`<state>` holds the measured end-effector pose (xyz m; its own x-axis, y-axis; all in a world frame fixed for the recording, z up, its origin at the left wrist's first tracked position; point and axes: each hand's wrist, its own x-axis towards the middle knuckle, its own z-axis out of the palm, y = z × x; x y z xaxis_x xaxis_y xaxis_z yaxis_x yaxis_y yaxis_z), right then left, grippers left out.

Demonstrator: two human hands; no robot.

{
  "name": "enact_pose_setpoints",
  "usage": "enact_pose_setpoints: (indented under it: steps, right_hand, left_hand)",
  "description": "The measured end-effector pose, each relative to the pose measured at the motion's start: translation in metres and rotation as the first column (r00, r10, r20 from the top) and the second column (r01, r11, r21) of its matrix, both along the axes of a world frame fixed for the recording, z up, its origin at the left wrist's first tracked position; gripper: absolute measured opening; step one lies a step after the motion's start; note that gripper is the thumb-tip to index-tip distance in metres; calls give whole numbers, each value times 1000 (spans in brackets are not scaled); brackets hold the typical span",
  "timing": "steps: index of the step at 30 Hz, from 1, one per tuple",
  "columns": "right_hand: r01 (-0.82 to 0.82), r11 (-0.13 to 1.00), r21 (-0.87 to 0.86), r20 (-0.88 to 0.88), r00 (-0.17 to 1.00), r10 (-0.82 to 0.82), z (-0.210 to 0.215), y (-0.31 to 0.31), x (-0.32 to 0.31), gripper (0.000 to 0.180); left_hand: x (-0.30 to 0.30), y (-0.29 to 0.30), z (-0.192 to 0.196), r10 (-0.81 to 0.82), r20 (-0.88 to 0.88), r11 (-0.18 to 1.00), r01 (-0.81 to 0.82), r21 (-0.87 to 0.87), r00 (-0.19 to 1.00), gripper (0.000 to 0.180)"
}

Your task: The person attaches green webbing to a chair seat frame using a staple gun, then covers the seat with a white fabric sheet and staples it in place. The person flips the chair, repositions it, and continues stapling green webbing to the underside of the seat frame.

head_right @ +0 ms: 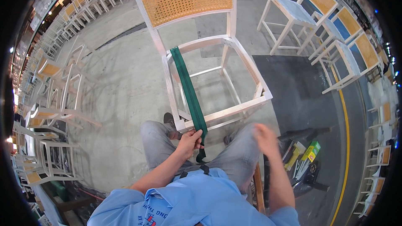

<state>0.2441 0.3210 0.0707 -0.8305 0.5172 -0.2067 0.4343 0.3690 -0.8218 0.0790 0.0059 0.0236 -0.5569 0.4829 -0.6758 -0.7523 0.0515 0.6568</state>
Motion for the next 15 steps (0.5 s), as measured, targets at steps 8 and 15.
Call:
enact_pose_setpoints:
  steps: [8, 15]
  right_hand:
    - [-539, 683, -494, -42, 799, 600, -40, -127, -137, 34]
    - [-772, 636, -4, 400, 581, 708, -90, -138, -152, 59]
  left_hand:
    - [42, -7, -17, -224, 52, 954, 230, -191, 973, 24]
    - [47, -12, -39, -547, -549, 754, 88, -650, 632, 33]
